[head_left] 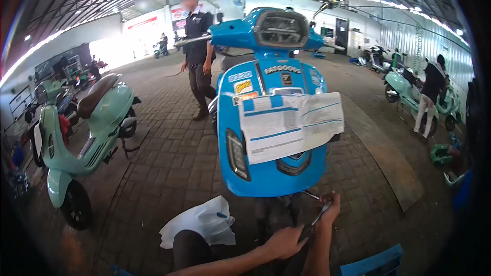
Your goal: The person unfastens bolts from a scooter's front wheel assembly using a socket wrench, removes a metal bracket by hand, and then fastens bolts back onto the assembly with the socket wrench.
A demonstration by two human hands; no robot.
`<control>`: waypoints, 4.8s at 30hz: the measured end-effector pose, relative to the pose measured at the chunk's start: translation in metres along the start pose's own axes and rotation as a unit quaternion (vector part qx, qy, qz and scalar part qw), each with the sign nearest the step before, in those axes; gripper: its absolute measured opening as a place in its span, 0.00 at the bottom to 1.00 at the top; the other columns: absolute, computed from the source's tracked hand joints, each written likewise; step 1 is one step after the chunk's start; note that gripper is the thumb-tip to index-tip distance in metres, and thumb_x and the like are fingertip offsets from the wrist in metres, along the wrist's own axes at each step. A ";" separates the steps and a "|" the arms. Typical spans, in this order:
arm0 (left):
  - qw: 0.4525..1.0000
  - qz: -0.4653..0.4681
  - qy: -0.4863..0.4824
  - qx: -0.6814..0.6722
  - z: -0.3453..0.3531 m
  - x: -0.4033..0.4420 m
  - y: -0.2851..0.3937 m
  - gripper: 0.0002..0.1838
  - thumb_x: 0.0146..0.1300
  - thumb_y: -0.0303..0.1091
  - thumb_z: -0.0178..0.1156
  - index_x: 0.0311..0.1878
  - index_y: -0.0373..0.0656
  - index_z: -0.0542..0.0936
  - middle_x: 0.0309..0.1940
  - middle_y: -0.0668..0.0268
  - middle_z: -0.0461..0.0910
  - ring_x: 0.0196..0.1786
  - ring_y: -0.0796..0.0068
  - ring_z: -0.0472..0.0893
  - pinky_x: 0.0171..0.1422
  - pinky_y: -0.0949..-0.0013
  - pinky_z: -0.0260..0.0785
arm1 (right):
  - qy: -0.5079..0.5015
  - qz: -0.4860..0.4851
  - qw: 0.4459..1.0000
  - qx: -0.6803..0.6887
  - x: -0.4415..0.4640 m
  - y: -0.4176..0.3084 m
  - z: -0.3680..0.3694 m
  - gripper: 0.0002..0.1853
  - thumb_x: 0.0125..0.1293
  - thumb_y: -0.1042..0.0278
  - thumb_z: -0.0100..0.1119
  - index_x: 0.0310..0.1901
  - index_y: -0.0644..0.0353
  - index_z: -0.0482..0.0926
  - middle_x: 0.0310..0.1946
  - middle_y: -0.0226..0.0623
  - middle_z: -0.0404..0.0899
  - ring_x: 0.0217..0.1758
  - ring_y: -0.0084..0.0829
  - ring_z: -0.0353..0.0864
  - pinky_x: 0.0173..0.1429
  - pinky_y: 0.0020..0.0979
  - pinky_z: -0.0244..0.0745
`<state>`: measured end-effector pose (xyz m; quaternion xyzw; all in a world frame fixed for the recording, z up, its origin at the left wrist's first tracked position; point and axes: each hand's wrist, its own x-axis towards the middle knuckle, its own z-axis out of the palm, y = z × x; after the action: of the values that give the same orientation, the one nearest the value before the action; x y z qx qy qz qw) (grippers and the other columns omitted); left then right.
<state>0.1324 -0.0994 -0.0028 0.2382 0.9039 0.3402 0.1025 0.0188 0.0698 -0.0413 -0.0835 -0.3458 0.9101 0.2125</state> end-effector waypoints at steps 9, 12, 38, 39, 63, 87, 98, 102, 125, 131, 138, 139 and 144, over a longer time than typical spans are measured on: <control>0.978 0.027 0.191 -0.081 0.155 0.021 -0.038 0.31 0.75 0.47 0.60 0.67 0.31 0.67 0.23 0.39 0.82 0.28 0.32 0.83 0.34 0.36 0.78 | -0.230 -0.087 0.966 -0.082 0.018 -0.004 -0.030 0.18 0.75 0.65 0.58 0.27 0.56 0.64 0.20 0.33 0.63 0.26 0.28 0.66 0.40 0.33 0.64; 0.986 -0.018 0.148 -0.071 0.120 0.012 -0.022 0.31 0.76 0.48 0.59 0.69 0.31 0.69 0.27 0.39 0.83 0.31 0.33 0.85 0.39 0.37 0.79 | -0.251 -0.067 0.964 -0.048 0.018 0.000 -0.024 0.18 0.75 0.64 0.58 0.28 0.56 0.64 0.21 0.32 0.64 0.26 0.28 0.66 0.39 0.31 0.64; 0.989 -0.023 0.130 -0.068 0.110 0.013 -0.015 0.25 0.75 0.44 0.63 0.62 0.32 0.73 0.22 0.46 0.81 0.29 0.40 0.86 0.35 0.43 0.79 | -0.214 -0.064 0.970 -0.095 0.011 -0.014 -0.013 0.19 0.74 0.66 0.58 0.24 0.55 0.64 0.19 0.31 0.62 0.30 0.30 0.67 0.50 0.41 0.68; 0.993 -0.024 0.095 -0.067 0.076 0.006 -0.008 0.26 0.76 0.46 0.61 0.62 0.31 0.74 0.26 0.44 0.83 0.35 0.39 0.87 0.41 0.43 0.79 | -0.168 -0.046 0.984 -0.040 0.007 -0.013 -0.002 0.18 0.75 0.66 0.58 0.27 0.56 0.65 0.21 0.31 0.64 0.31 0.31 0.67 0.48 0.38 0.68; 0.979 -0.014 0.162 -0.124 0.133 0.018 -0.025 0.26 0.74 0.42 0.64 0.64 0.30 0.72 0.24 0.41 0.81 0.29 0.38 0.85 0.31 0.44 0.77 | -0.262 -0.068 0.958 -0.097 0.016 -0.012 -0.020 0.17 0.72 0.68 0.59 0.26 0.55 0.65 0.18 0.31 0.65 0.28 0.30 0.67 0.57 0.41 0.69; 0.986 -0.016 0.143 -0.079 0.146 0.027 -0.027 0.29 0.73 0.43 0.65 0.65 0.28 0.73 0.23 0.43 0.81 0.28 0.38 0.85 0.37 0.45 0.79 | -0.284 -0.066 0.949 -0.119 0.025 -0.018 -0.031 0.20 0.75 0.67 0.61 0.24 0.58 0.67 0.20 0.34 0.66 0.29 0.31 0.68 0.50 0.41 0.69; 0.996 -0.033 -0.083 0.016 -0.081 0.016 0.032 0.29 0.72 0.53 0.65 0.59 0.33 0.79 0.43 0.39 0.85 0.51 0.34 0.84 0.58 0.41 0.76 | 0.093 0.036 0.986 0.133 -0.007 -0.018 0.045 0.13 0.72 0.69 0.59 0.30 0.57 0.68 0.23 0.32 0.65 0.30 0.31 0.68 0.58 0.43 0.73; 0.994 -0.034 0.070 0.073 -0.001 -0.006 0.019 0.24 0.70 0.47 0.65 0.57 0.35 0.78 0.29 0.42 0.84 0.37 0.37 0.86 0.47 0.39 0.79 | 0.044 0.033 0.993 0.100 0.001 -0.003 0.008 0.12 0.72 0.69 0.59 0.30 0.57 0.69 0.23 0.32 0.64 0.31 0.31 0.69 0.56 0.44 0.75; 0.996 -0.052 0.064 0.034 0.019 0.001 0.030 0.29 0.72 0.51 0.66 0.58 0.30 0.78 0.29 0.41 0.84 0.36 0.37 0.87 0.40 0.41 0.79 | 0.016 0.036 0.997 0.067 0.013 -0.009 0.002 0.15 0.74 0.67 0.60 0.29 0.58 0.68 0.21 0.32 0.66 0.30 0.33 0.71 0.55 0.44 0.76; 0.973 0.004 0.201 -0.113 0.165 0.024 -0.044 0.27 0.72 0.43 0.67 0.58 0.25 0.74 0.28 0.40 0.83 0.31 0.35 0.85 0.33 0.45 0.78 | -0.227 -0.092 0.963 -0.114 0.011 -0.011 -0.018 0.17 0.74 0.72 0.59 0.25 0.60 0.69 0.21 0.35 0.71 0.27 0.31 0.72 0.53 0.45 0.77; 0.994 -0.045 0.063 -0.073 -0.008 -0.001 0.029 0.30 0.74 0.50 0.65 0.64 0.31 0.74 0.30 0.42 0.84 0.37 0.37 0.86 0.44 0.43 0.78 | -0.022 0.056 0.994 0.086 0.008 -0.011 0.006 0.14 0.72 0.68 0.59 0.27 0.57 0.70 0.20 0.34 0.66 0.26 0.34 0.69 0.53 0.42 0.74; 0.998 -0.042 0.030 -0.037 -0.055 -0.002 0.049 0.31 0.73 0.53 0.64 0.63 0.33 0.75 0.32 0.43 0.84 0.40 0.37 0.86 0.46 0.43 0.78 | 0.037 0.065 0.991 0.115 0.005 -0.013 0.012 0.14 0.73 0.67 0.59 0.28 0.57 0.69 0.20 0.34 0.66 0.27 0.33 0.69 0.53 0.42 0.74; 0.995 -0.005 -0.002 0.102 -0.060 0.004 0.040 0.33 0.71 0.59 0.65 0.61 0.36 0.75 0.34 0.44 0.85 0.43 0.38 0.86 0.49 0.43 0.78 | 0.024 0.008 1.000 0.006 0.012 -0.012 0.020 0.15 0.73 0.67 0.60 0.28 0.57 0.68 0.22 0.31 0.64 0.29 0.32 0.68 0.54 0.43 0.73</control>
<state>0.1221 -0.1048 0.0682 0.2435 0.9347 0.2456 0.0817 0.0061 0.0715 -0.0183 -0.1067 -0.3346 0.9115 0.2141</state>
